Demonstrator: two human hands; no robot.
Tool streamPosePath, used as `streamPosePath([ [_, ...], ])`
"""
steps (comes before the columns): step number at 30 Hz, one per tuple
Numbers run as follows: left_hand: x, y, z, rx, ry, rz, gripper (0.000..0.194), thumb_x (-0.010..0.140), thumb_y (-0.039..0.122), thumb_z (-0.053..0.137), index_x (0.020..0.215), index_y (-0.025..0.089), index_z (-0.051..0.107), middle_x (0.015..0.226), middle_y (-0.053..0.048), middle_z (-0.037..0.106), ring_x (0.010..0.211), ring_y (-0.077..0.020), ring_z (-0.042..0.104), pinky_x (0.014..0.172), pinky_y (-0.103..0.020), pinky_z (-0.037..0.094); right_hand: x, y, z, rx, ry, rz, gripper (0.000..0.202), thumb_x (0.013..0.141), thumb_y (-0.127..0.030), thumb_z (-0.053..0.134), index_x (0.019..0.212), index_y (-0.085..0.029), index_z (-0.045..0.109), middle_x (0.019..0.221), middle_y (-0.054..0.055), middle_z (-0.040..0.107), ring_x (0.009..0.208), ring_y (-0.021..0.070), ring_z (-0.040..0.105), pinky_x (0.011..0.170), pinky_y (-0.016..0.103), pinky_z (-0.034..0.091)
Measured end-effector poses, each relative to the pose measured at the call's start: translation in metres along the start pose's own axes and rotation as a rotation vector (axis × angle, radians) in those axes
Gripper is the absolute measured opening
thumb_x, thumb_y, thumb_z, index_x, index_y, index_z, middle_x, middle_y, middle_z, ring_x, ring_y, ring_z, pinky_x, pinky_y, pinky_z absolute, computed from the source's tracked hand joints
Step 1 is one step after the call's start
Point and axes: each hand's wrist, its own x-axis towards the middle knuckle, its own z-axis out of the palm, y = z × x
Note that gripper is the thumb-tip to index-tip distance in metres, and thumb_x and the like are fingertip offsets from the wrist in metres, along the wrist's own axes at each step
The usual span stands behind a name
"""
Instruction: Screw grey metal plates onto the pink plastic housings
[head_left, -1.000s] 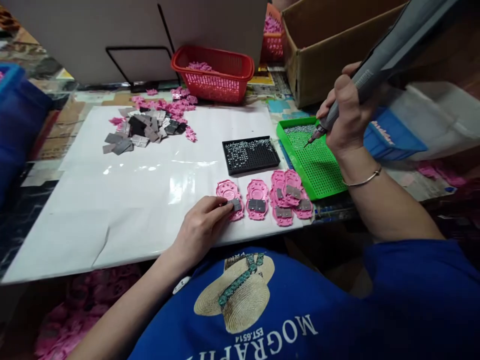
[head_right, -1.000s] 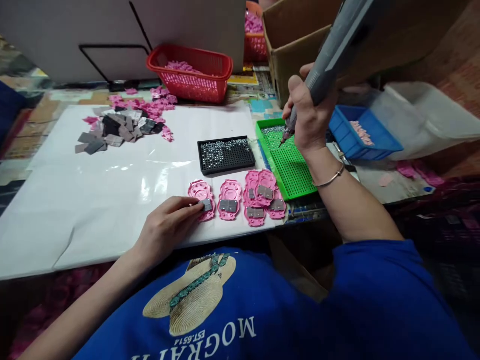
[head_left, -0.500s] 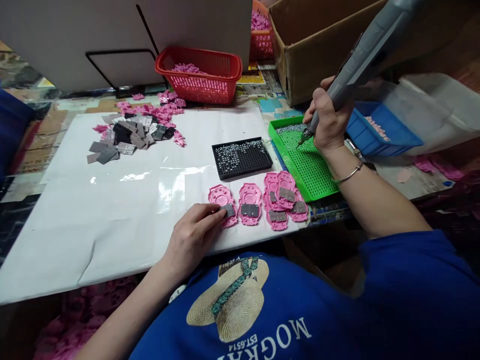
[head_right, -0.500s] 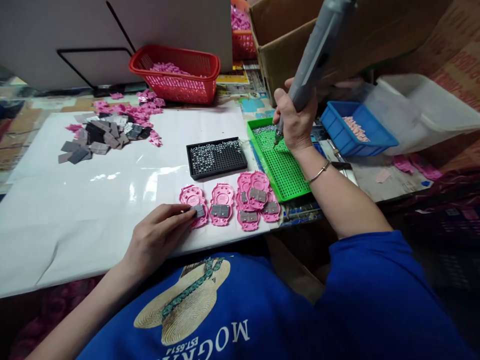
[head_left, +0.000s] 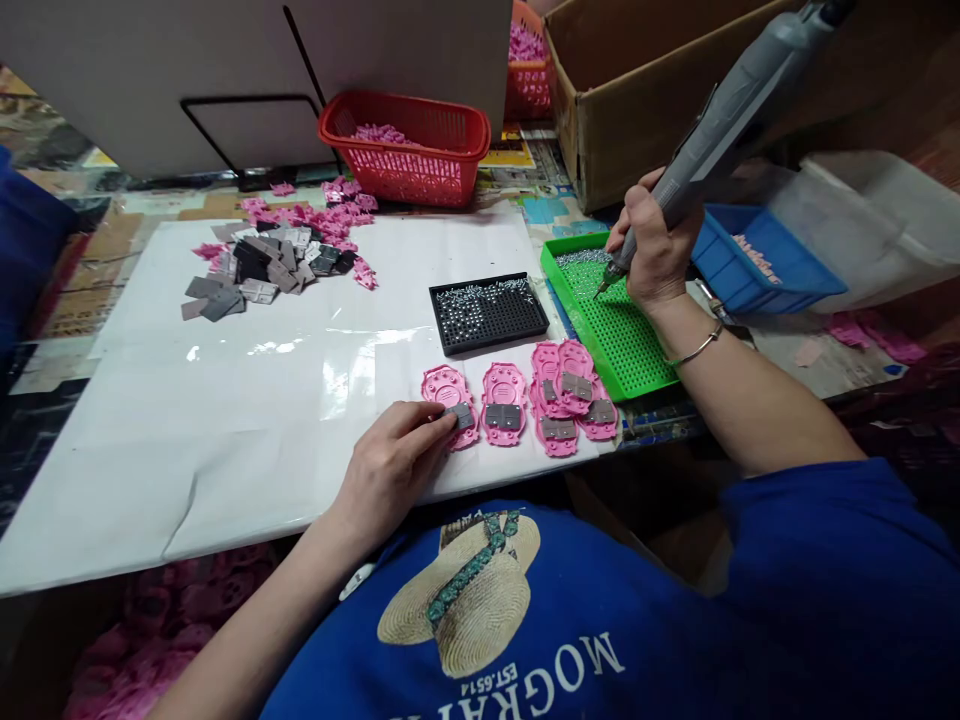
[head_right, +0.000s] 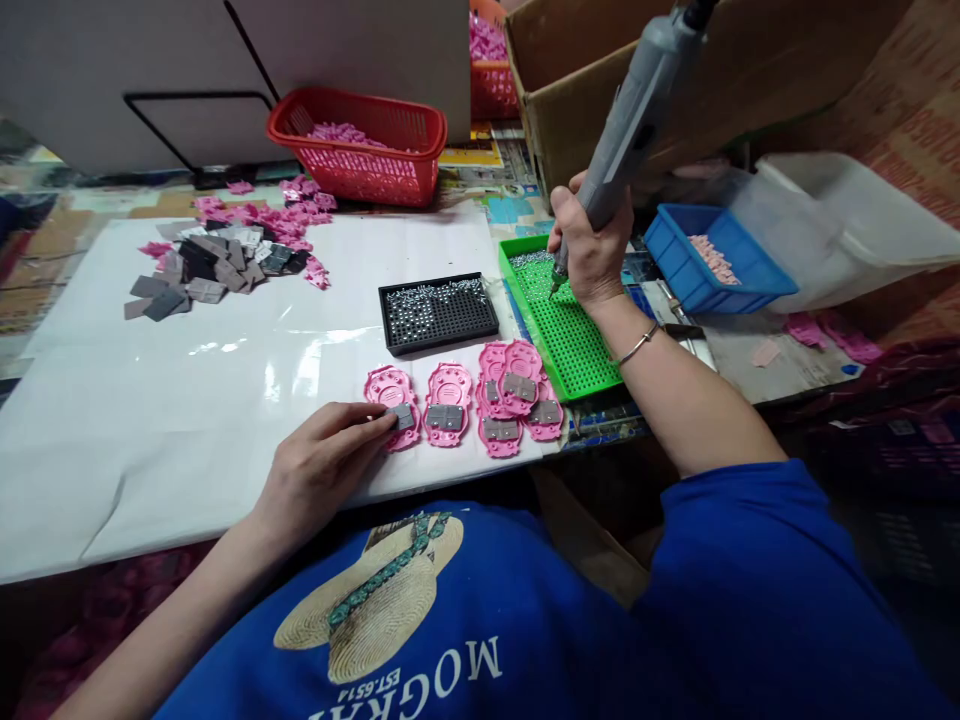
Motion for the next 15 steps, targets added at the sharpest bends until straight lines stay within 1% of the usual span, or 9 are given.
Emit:
streamPosePath([
  [2, 0.000, 0.000, 0.000, 0.002, -0.001, 0.000, 0.015, 0.094, 0.019, 0.058, 0.105, 0.016, 0.069, 0.100, -0.009, 0.069, 0.086, -0.0163, 0.068, 0.072, -0.027, 0.059, -0.001, 0.000, 0.001, -0.010, -0.011, -0.019, 0.042, 0.071, -0.065, 0.073, 0.088, -0.036, 0.049, 0.053, -0.011, 0.044, 0.041, 0.0103, 0.032, 0.040, 0.031, 0.023],
  [4, 0.000, 0.000, 0.000, -0.002, 0.008, 0.006, 0.015, 0.094, 0.018, 0.059, 0.104, 0.015, 0.069, 0.099, -0.010, 0.069, 0.086, -0.0163, 0.068, 0.072, -0.026, 0.059, -0.001, 0.000, 0.001, 0.001, 0.003, -0.025, 0.044, 0.069, -0.066, 0.074, 0.089, -0.036, 0.048, 0.052, -0.012, 0.044, 0.040, 0.0097, 0.029, 0.041, 0.031, 0.022],
  [7, 0.000, 0.000, 0.000, -0.010, 0.021, 0.013, 0.014, 0.093, 0.017, 0.059, 0.102, 0.014, 0.070, 0.098, -0.010, 0.069, 0.085, -0.0162, 0.068, 0.071, -0.026, 0.059, -0.001, -0.004, 0.002, 0.033, 0.035, 0.047, 0.050, 0.062, -0.068, 0.077, 0.090, -0.038, 0.047, 0.051, -0.013, 0.046, 0.042, 0.0098, 0.028, 0.043, 0.031, 0.023],
  [10, 0.001, 0.000, 0.000, -0.015, 0.017, 0.015, 0.014, 0.093, 0.018, 0.059, 0.102, 0.014, 0.070, 0.097, -0.010, 0.069, 0.084, -0.0160, 0.068, 0.071, -0.026, 0.059, -0.002, -0.012, 0.002, 0.056, 0.027, 0.114, 0.055, 0.058, -0.069, 0.079, 0.091, -0.038, 0.047, 0.050, -0.013, 0.047, 0.045, 0.0115, 0.029, 0.046, 0.032, 0.026],
  [12, 0.001, 0.000, 0.001, -0.020, 0.017, 0.017, 0.014, 0.094, 0.018, 0.059, 0.102, 0.014, 0.070, 0.097, -0.009, 0.069, 0.084, -0.0160, 0.067, 0.071, -0.026, 0.059, -0.004, -0.020, 0.003, 0.042, 0.027, 0.097, 0.055, 0.058, -0.069, 0.079, 0.091, -0.038, 0.048, 0.052, -0.012, 0.047, 0.046, 0.0121, 0.031, 0.047, 0.032, 0.029],
  [15, 0.001, 0.000, 0.001, -0.022, 0.016, 0.016, 0.014, 0.094, 0.018, 0.059, 0.103, 0.015, 0.069, 0.098, -0.010, 0.069, 0.085, -0.0160, 0.068, 0.072, -0.027, 0.059, -0.007, -0.032, 0.006, -0.004, 0.046, 0.033, 0.050, 0.063, -0.067, 0.077, 0.089, -0.036, 0.049, 0.055, -0.011, 0.048, 0.044, 0.0117, 0.035, 0.045, 0.031, 0.032],
])
